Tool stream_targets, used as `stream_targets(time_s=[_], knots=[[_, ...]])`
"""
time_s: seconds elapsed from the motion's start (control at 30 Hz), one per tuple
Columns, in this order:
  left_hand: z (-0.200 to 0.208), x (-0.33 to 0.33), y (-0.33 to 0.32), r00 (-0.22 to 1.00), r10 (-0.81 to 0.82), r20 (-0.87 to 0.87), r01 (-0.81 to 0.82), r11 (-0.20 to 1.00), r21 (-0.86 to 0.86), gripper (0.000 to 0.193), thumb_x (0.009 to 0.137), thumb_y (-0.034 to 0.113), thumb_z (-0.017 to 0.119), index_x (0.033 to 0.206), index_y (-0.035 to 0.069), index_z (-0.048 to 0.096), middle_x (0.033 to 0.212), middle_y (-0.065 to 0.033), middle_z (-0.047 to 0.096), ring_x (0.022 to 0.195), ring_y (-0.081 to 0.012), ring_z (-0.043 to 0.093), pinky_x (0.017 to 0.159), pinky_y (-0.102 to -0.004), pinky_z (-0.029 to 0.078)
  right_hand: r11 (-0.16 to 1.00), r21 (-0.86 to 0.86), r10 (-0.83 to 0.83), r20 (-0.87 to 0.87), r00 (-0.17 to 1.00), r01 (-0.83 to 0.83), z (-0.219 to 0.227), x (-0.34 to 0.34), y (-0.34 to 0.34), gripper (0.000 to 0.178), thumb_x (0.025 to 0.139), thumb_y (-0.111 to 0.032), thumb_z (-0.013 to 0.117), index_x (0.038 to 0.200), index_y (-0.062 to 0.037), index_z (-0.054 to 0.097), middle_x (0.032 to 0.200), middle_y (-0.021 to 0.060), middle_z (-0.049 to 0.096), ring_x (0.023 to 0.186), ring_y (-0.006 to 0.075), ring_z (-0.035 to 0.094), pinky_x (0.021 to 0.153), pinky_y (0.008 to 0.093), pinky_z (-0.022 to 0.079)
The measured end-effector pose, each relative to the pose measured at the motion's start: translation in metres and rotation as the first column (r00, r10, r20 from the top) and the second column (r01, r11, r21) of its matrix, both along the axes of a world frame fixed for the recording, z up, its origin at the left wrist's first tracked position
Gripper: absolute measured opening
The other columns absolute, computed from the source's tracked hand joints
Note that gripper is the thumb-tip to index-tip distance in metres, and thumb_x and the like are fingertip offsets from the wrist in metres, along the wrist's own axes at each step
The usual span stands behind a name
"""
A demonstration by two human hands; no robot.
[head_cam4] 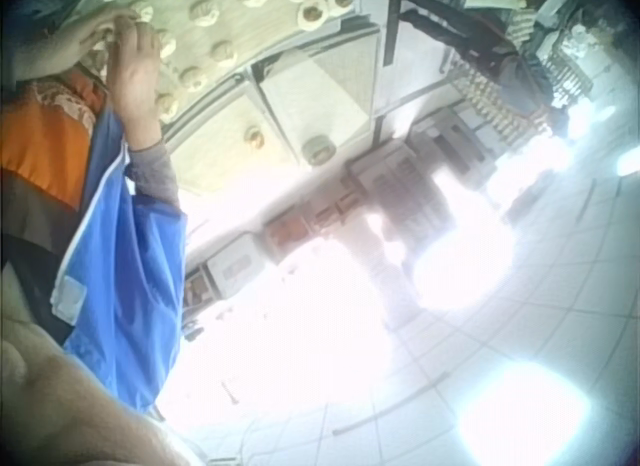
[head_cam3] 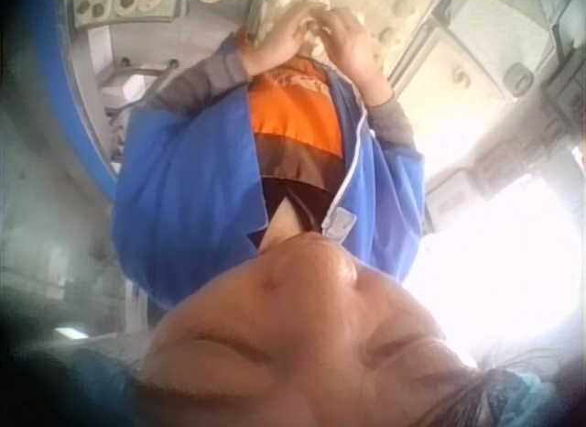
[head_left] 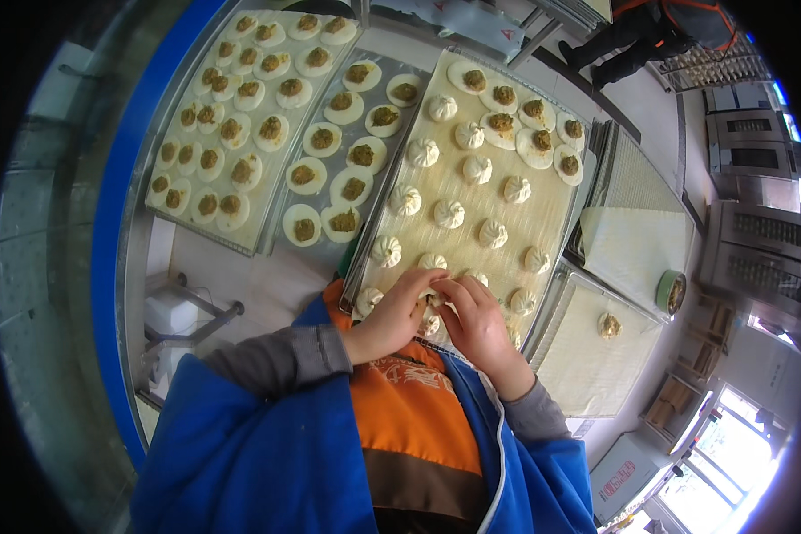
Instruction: The person picks round dough pieces from a blue conveyor belt, places them on a tray, and folds them into buns by hand. The person repeatedly picks, folds, and places the buns on trays in a commercial kitchen.
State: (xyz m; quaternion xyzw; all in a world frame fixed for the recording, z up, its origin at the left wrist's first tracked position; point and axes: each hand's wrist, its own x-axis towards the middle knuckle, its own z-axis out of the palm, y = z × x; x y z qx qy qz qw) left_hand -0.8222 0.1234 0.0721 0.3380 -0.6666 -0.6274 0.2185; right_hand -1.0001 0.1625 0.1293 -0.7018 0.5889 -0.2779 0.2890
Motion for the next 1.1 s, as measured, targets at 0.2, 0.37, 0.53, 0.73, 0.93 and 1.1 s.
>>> stream_targets(time_s=[0.2,0.37,0.53,0.73,0.93,1.1], knots=[[-0.012,0.0,-0.006,0.998,-0.057,-0.02,0.057,0.998,-0.001,0.053,0.092,-0.007,0.049,0.144,0.003,0.045,0.133,-0.0158,0.051,0.124,-0.0322,0.052,0.104,-0.0379,0.047,0.981,-0.171,0.088,-0.038,0.995,-0.093,-0.001,0.0,-0.002,0.028,0.077,0.002,0.072,0.102,-0.0033,0.061,0.086,0.0109,0.063,0.079,0.0318,0.063,0.069,0.0413,0.051],[-0.006,0.0,-0.016,0.919,0.276,-0.283,0.126,0.473,0.872,0.043,0.111,0.033,0.035,0.141,0.004,0.046,0.126,-0.0078,0.054,0.099,-0.0118,0.062,0.085,-0.0341,0.06,0.997,-0.081,-0.013,-0.087,0.996,0.006,-0.011,-0.003,-0.003,0.025,0.079,-0.001,0.071,0.101,-0.0044,0.061,0.088,0.0101,0.063,0.081,0.0315,0.063,0.071,0.0422,0.051],[-0.007,-0.017,-0.001,0.922,0.364,-0.134,-0.099,0.556,0.826,0.05,0.111,0.048,0.031,0.12,0.006,0.056,0.092,-0.0027,0.061,0.053,-0.007,0.053,0.047,-0.0207,0.05,0.996,-0.083,0.004,-0.125,0.992,-0.015,-0.01,-0.002,-0.005,0.024,0.079,-0.001,0.072,0.1,-0.0047,0.062,0.088,0.0105,0.063,0.081,0.0316,0.064,0.069,0.0418,0.052],[-0.017,-0.012,-0.002,0.943,0.305,-0.13,-0.07,0.566,0.822,0.049,0.111,0.045,0.031,0.117,0.004,0.056,0.085,-0.0045,0.061,0.06,-0.0092,0.056,0.049,-0.0242,0.048,0.981,-0.145,0.117,-0.073,0.99,-0.126,-0.007,-0.003,-0.007,0.025,0.079,0.0,0.075,0.1,-0.0039,0.062,0.088,0.0112,0.063,0.078,0.0315,0.064,0.066,0.0413,0.052],[-0.006,-0.01,-0.004,0.972,0.235,-0.022,-0.122,0.58,0.805,0.055,0.109,0.052,0.032,0.118,0.004,0.056,0.082,-0.0031,0.06,0.059,-0.0096,0.055,0.044,-0.0218,0.038,0.992,-0.121,0.044,0.008,0.999,-0.042,-0.007,-0.003,-0.006,0.025,0.077,0.002,0.077,0.097,-0.0032,0.062,0.088,0.0115,0.064,0.077,0.0314,0.063,0.066,0.0402,0.052],[0.008,-0.007,-0.002,0.98,0.196,-0.021,-0.093,0.555,0.827,0.066,0.107,0.061,0.028,0.127,0.003,0.052,0.09,-0.0043,0.061,0.065,-0.0098,0.058,0.045,-0.0221,0.04,0.978,-0.196,0.059,-0.066,0.996,-0.071,-0.004,-0.001,-0.003,0.023,0.078,-0.004,0.076,0.097,-0.0051,0.064,0.088,0.0113,0.064,0.081,0.0325,0.063,0.07,0.0419,0.052]])
